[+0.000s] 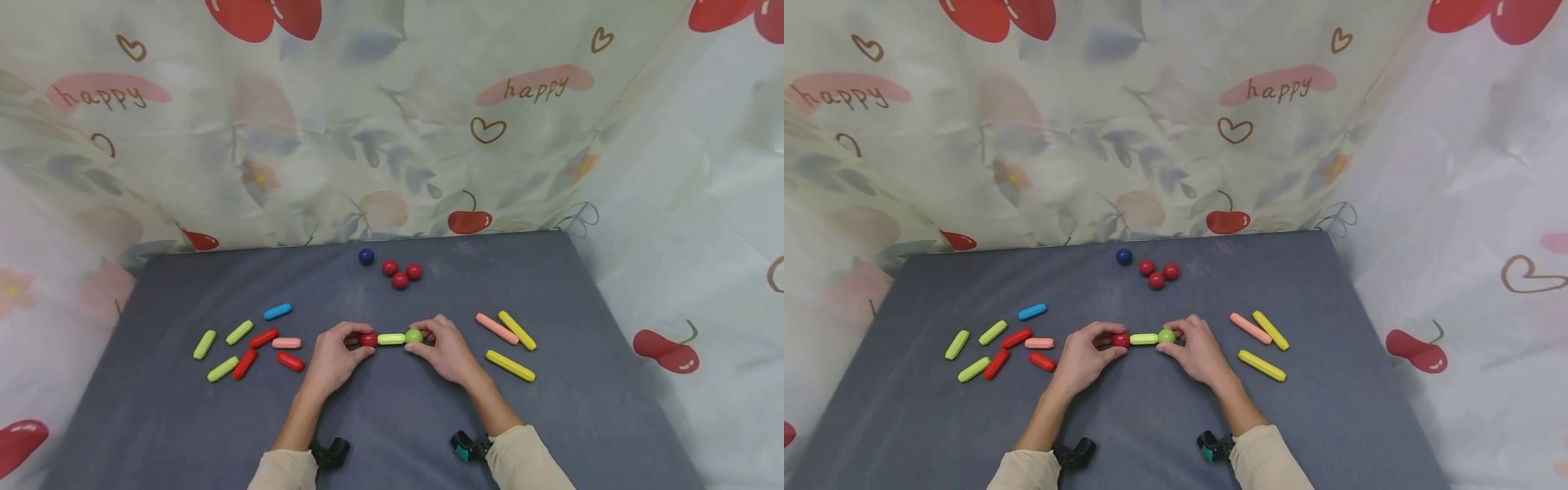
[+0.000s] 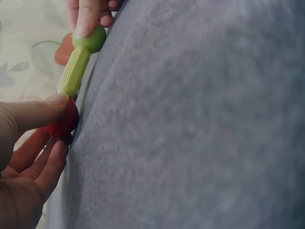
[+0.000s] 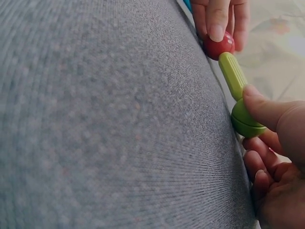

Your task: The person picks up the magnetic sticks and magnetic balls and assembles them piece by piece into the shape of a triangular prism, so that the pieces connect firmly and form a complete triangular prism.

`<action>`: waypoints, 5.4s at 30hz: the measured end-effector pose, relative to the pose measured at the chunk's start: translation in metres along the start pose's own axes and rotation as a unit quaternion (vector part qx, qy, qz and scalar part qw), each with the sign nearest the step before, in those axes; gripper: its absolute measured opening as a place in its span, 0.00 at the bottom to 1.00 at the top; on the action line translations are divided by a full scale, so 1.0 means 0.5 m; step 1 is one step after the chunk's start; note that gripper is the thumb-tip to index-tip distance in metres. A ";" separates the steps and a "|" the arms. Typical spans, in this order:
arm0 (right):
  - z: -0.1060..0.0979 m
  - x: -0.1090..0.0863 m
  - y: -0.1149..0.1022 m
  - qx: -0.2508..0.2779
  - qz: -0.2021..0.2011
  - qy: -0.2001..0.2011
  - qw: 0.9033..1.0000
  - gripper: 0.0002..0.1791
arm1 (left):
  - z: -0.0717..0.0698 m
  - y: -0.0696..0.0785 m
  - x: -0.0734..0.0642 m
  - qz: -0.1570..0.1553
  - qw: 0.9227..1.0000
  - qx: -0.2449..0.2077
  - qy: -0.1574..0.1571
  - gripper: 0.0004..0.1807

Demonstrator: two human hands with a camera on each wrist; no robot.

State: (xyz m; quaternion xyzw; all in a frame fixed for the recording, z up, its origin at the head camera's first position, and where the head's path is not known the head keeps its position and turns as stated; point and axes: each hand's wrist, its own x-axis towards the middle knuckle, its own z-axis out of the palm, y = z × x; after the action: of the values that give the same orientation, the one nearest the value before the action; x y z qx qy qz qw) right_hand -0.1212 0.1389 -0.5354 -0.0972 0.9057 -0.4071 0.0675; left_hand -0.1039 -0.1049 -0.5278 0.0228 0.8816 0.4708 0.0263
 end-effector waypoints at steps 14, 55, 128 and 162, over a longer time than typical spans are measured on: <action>-0.003 -0.003 -0.004 -0.004 0.005 -0.007 1.000 0.21 | -0.183 -0.071 -0.041 -0.077 0.994 0.036 0.065 0.22; -0.004 -0.002 0.004 -0.004 0.005 -0.006 1.000 0.20 | -0.075 0.016 0.096 -0.040 0.999 -0.019 0.007 0.16; -0.029 0.146 -0.040 -0.034 0.007 -0.079 0.996 0.21 | 0.014 0.029 0.005 -0.030 0.998 0.054 0.024 0.20; -0.032 0.049 0.035 0.029 -0.017 -0.065 0.997 0.21 | -0.131 -0.026 -0.046 -0.035 0.995 0.090 0.016 0.28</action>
State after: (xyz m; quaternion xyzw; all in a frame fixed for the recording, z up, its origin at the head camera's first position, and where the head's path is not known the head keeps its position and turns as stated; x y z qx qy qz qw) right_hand -0.1506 0.1562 -0.5389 -0.1368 0.8852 -0.4276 0.1219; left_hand -0.0858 -0.1680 -0.5014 -0.0132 0.9209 0.3887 0.0264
